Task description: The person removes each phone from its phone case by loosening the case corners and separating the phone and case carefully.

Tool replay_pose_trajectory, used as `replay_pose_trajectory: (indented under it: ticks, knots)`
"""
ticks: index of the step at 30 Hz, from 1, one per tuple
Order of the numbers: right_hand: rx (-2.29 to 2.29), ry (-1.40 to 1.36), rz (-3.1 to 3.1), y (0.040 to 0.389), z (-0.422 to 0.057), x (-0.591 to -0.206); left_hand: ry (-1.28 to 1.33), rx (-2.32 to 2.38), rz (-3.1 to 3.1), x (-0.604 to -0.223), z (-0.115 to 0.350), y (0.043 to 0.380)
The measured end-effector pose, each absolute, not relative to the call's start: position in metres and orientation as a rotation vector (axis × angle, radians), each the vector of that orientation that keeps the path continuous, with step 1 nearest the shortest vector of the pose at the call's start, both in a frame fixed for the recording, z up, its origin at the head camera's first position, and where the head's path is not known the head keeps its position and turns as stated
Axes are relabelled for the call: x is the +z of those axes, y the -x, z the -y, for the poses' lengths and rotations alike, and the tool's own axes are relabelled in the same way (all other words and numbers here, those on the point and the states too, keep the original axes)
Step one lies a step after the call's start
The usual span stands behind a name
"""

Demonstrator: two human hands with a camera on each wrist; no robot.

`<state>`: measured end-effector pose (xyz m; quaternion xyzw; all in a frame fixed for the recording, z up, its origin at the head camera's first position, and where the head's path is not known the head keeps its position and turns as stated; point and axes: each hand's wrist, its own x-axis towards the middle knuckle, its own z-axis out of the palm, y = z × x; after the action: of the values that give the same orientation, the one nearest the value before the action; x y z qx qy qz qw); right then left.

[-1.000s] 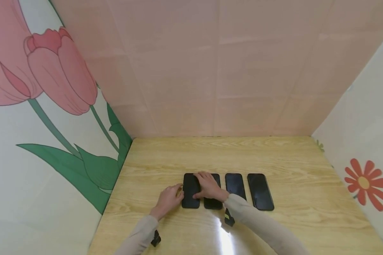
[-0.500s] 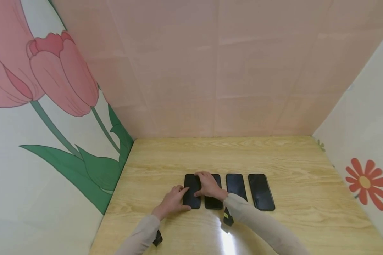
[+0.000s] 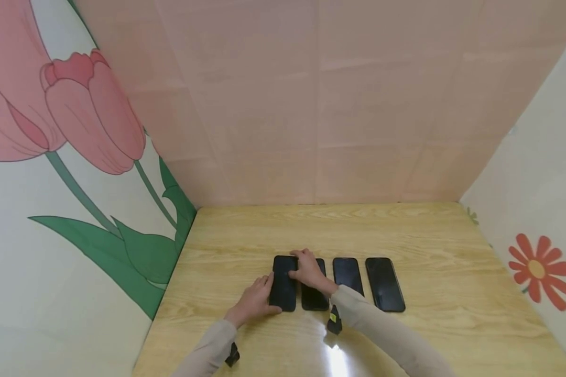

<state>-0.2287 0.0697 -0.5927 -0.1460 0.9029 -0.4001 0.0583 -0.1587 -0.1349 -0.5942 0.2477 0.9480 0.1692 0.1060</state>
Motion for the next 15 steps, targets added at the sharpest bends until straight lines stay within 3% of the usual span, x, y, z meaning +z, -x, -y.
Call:
replay_pose_trajectory:
  ticks: [6, 15]
  knots:
    - [-1.503, 0.223, -2.497, 0.226, -0.068, -0.582, -0.699, 0.519, -2.79, -0.593, 0.137, 0.157]
    - [-1.583, 0.231, -2.423, 0.224, -0.07, -0.581, -0.721, 0.505, -2.799, -0.598, 0.141, 0.157]
